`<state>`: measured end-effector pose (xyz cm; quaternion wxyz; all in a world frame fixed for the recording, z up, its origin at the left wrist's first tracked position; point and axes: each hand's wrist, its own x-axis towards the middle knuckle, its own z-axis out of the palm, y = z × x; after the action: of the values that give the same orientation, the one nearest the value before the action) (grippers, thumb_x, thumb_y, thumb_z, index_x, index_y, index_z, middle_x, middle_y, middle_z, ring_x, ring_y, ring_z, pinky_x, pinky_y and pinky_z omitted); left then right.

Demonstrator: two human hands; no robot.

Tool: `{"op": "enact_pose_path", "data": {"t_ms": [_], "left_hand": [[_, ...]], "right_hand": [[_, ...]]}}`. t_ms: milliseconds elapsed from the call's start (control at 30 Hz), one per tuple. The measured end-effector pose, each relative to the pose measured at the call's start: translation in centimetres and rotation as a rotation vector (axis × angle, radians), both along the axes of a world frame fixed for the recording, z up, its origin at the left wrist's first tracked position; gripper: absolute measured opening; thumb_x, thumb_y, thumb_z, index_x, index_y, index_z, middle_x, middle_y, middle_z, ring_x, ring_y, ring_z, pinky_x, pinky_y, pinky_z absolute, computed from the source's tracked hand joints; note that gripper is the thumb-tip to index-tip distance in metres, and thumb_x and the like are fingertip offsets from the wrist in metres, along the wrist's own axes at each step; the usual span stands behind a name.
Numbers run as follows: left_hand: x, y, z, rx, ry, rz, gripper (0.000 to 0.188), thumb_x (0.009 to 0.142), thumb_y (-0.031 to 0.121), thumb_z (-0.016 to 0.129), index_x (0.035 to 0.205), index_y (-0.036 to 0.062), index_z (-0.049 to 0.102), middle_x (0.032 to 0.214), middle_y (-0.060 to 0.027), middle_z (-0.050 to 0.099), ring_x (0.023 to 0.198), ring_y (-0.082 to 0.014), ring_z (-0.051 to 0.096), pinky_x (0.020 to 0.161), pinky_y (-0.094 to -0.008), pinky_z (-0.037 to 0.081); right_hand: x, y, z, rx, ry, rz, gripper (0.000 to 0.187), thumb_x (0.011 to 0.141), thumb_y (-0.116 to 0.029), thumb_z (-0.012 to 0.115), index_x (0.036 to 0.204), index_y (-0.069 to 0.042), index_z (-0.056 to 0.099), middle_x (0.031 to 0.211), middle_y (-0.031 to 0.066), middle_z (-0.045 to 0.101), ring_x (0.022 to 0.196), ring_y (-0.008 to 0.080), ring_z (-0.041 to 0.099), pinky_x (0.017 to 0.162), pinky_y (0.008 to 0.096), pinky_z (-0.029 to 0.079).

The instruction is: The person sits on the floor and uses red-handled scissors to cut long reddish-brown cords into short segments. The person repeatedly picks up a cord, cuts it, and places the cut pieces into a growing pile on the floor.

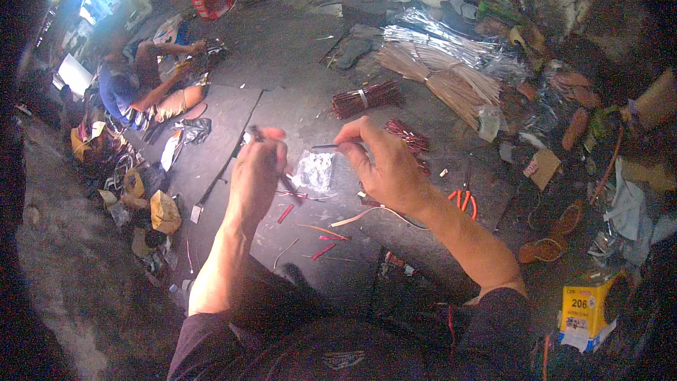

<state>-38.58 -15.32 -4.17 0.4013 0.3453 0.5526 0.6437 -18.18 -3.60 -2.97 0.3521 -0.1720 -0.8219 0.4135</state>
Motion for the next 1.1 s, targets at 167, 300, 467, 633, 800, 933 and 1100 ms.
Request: {"op": "enact_pose_path", "data": {"t_ms": [167,300,467,633,800,933,1100], "left_hand": [[2.6,-0.6,2.1,-0.275,-0.34,-0.35,0.026,0.098,0.027,0.051,0.108,0.0049,0.06,0.073,0.002,0.051,0.053,-0.0032,0.029,0.049,-0.0199,0.023],[2.9,-1.0,0.8,-0.292,0.104,-0.475,0.035,0.099,0.037,0.052,0.111,0.0048,0.06,0.083,-0.0039,0.062,0.06,-0.01,0.05,0.057,-0.0263,0.041],[4.0,-0.9,-0.3,-0.274,0.176,-0.753,0.051,0.1,0.043,0.05,0.132,0.0032,0.053,0.114,-0.0133,0.066,0.103,-0.0239,0.065,0.097,-0.0376,0.049],[3.9,-0.1,-0.1,-0.242,-0.517,-0.664,0.035,0.1,0.024,0.058,0.125,-0.0002,0.057,0.103,-0.0089,0.065,0.094,-0.0156,0.064,0.087,-0.0293,0.052],[5.2,0.7,-0.2,-0.205,-0.379,-0.525,0.024,0.095,0.018,0.066,0.115,0.0041,0.063,0.097,-0.005,0.067,0.09,-0.0135,0.064,0.085,-0.0296,0.052],[5.2,0.9,1.5,-0.092,-0.261,-0.334,0.024,0.093,0.017,0.068,0.114,0.0057,0.064,0.101,-0.0052,0.068,0.093,-0.0141,0.065,0.087,-0.0318,0.052],[3.8,1.9,3.3,0.031,-0.106,-0.251,0.036,0.092,0.016,0.07,0.125,0.0055,0.062,0.097,-0.0048,0.07,0.09,-0.0141,0.066,0.086,-0.0309,0.052]], "right_hand": [[0.2,1.3,-0.6,0.318,0.131,0.115,0.014,0.089,-0.006,0.065,0.102,-0.011,0.061,0.119,0.0111,0.061,0.114,0.0298,0.059,0.099,0.0479,0.042],[0.5,1.3,-0.8,0.317,0.149,0.098,0.018,0.085,-0.006,0.071,0.1,-0.014,0.064,0.119,0.0117,0.056,0.117,0.0308,0.054,0.099,0.0437,0.042],[1.5,1.5,-1.6,0.268,0.159,0.098,0.023,0.078,-0.004,0.075,0.096,-0.018,0.069,0.111,0.0093,0.053,0.111,0.0289,0.053,0.101,0.0426,0.04],[2.3,1.5,-2.1,0.363,0.093,0.128,0.028,0.075,-0.004,0.077,0.098,-0.019,0.07,0.115,0.0086,0.054,0.115,0.029,0.053,0.106,0.0459,0.04],[3.1,1.6,-0.4,0.159,0.083,-0.002,0.025,0.081,-0.01,0.075,0.105,-0.01,0.068,0.122,0.0105,0.057,0.11,0.0268,0.057,0.104,0.0428,0.043],[11.6,10.7,-11.9,-0.142,-0.503,-0.182,0.029,0.097,-0.028,0.059,0.098,0.001,0.063,0.089,0.0109,0.068,0.081,0.0175,0.062,0.073,0.0338,0.05],[29.4,8.9,-32.9,-0.17,-1.052,-0.384,0.045,0.077,-0.04,0.075,0.103,-0.005,0.066,0.111,0.0203,0.065,0.1,0.0405,0.064,0.084,0.0478,0.051]]}}
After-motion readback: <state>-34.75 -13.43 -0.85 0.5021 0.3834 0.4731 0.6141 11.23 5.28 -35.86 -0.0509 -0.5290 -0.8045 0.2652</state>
